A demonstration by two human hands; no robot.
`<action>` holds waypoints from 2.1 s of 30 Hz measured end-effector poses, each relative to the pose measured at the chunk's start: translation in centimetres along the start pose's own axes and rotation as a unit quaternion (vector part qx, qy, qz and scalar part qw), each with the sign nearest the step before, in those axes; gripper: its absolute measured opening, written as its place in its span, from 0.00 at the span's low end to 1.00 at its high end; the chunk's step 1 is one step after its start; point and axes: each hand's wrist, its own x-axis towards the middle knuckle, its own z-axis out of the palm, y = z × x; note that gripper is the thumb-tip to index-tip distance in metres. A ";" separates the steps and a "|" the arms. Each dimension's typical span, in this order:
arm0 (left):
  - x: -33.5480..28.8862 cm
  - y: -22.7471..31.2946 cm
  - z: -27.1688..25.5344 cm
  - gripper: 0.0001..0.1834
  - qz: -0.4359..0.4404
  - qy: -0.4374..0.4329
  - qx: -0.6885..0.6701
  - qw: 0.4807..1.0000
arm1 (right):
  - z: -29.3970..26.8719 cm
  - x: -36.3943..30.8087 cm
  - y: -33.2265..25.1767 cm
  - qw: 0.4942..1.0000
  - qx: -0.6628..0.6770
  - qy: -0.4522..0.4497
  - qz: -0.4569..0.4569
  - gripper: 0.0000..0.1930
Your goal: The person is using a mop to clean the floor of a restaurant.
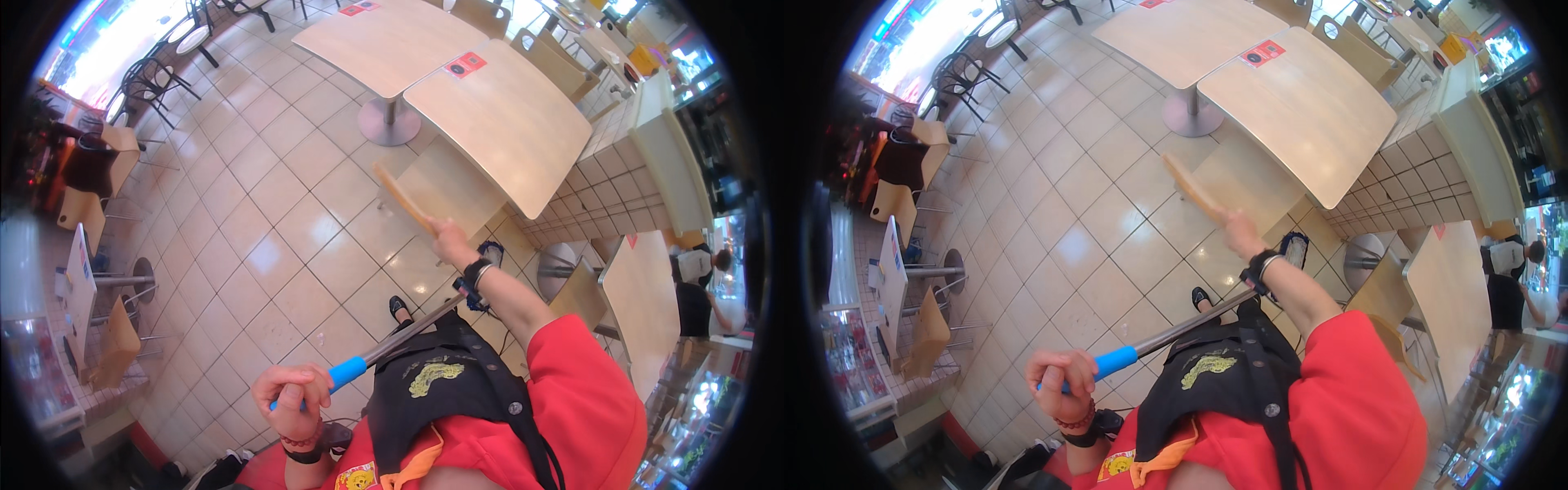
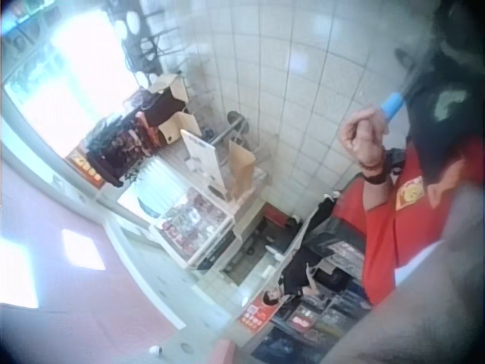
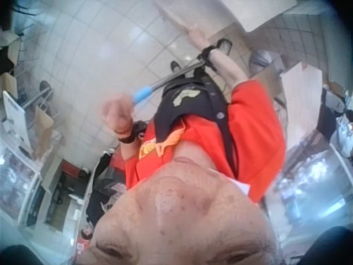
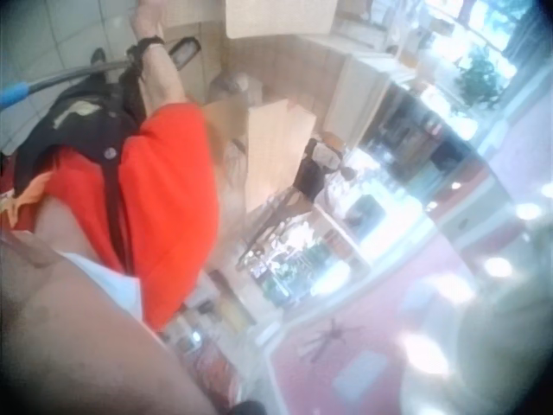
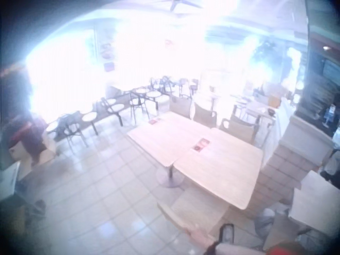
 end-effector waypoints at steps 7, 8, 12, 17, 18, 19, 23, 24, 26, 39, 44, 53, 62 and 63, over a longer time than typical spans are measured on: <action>3.5 -0.7 0.3 0.08 -0.007 -0.018 -0.007 1.000 | 4.1 -2.3 -3.1 0.986 0.107 0.041 -0.117 0.31; 3.7 -0.9 0.5 0.08 -0.010 -0.019 -0.005 1.000 | 3.6 -2.0 -2.9 0.987 0.110 0.039 -0.115 0.31; 3.9 -0.8 0.5 0.08 -0.005 -0.015 0.000 1.000 | 1.7 -0.3 -3.3 0.989 0.108 0.009 -0.105 0.31; 3.9 -0.8 0.7 0.09 -0.012 -0.006 0.004 1.000 | 3.6 2.2 -4.2 0.967 0.155 0.053 -0.194 0.29; 4.1 -0.9 0.9 0.09 0.004 -0.017 0.007 1.000 | 3.6 2.3 -4.3 0.970 0.130 0.057 -0.196 0.28; 4.1 -0.9 1.1 0.09 0.019 -0.028 0.010 0.999 | 3.6 3.8 -4.9 0.970 0.136 0.049 -0.197 0.28; 4.1 -0.9 1.9 0.09 0.014 -0.048 0.016 0.999 | 2.4 6.5 -6.6 0.975 0.125 0.031 -0.182 0.28; 4.8 -1.5 1.8 0.09 0.011 -0.051 0.012 0.999 | 0.6 7.5 -7.2 0.976 0.141 -0.030 -0.163 0.28; 3.9 -1.4 2.1 0.10 0.032 -0.063 0.025 0.997 | -0.2 4.6 -6.2 0.973 0.163 -0.098 -0.128 0.29; 2.2 -1.4 12.2 0.12 0.092 -0.360 0.013 0.928 | -1.5 -17.1 8.7 0.950 0.246 -0.169 -0.095 0.17; -0.2 2.2 18.8 0.09 0.146 -0.287 0.022 0.947 | -4.9 -19.0 9.5 0.955 0.210 -0.128 -0.164 0.07; -4.9 9.6 30.3 0.10 0.246 -0.361 0.003 0.900 | -13.7 -21.9 10.3 0.943 0.237 0.024 -0.234 0.03; -9.0 12.5 34.8 0.13 0.306 -0.357 0.122 0.874 | -19.1 -22.5 11.0 0.931 0.187 0.020 -0.313 0.03; -9.3 13.1 35.2 0.12 0.293 -0.403 0.117 0.859 | -18.9 -23.5 11.0 0.931 0.205 0.036 -0.299 0.03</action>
